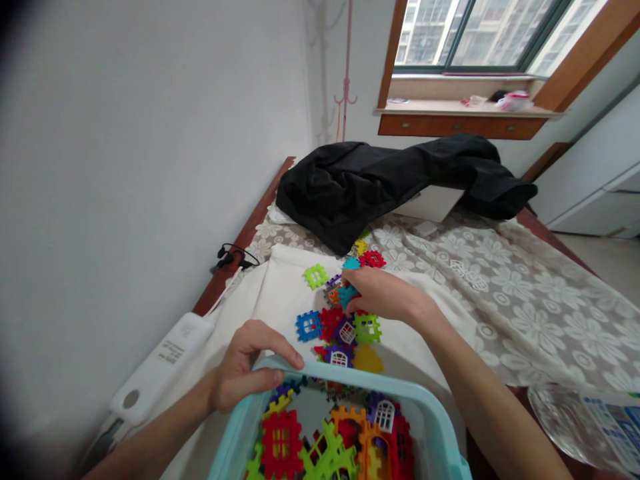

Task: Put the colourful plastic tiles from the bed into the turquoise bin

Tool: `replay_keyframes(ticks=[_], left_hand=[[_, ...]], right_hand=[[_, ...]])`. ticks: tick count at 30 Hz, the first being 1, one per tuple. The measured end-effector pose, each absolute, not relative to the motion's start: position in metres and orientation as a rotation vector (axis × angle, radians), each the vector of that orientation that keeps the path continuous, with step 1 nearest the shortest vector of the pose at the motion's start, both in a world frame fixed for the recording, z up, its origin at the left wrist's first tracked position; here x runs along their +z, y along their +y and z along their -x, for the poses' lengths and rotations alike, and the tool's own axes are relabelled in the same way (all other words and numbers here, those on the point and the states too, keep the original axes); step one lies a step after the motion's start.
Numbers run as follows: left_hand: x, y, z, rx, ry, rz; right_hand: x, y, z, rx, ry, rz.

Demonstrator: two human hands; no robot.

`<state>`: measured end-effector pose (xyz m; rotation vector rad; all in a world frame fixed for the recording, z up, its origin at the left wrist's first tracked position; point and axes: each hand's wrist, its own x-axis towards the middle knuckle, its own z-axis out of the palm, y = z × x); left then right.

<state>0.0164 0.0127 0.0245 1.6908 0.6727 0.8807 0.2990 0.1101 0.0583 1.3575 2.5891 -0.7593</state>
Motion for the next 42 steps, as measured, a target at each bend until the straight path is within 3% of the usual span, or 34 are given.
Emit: replay_keyframes(ticks=[12,20,23,27,35,42], left_hand=[[0.03,0.012,-0.016,0.834,0.729,-1.678],[0.027,0.013,-0.016,0.828,0.732,-1.684],[0.028,0.013,-0.016,0.82,0.726,-1.686],[0.027,0.012,-0.015,0.816,0.704,-1.709],[0.025,0.011,-0.015,0.874,0.653,-1.693],[0.028,0.012,-0.017,0.884,0.635,-1.718]], right_hand=[[0.122,0.074,-0.32,-1.462,2.879,-1.409],[0.148,0.019,-0.302,-1.69,2.708,-0.677],[0.142,0.022,-0.292,-1.634,2.754,-0.6],[0.119,0.05,-0.281,-1.486,2.913,-0.805],[0.03,0.074,-0.256,-0.826,2.67,-1.037],[0.038,0.072,-0.251,-0.662,2.721,-0.984]])
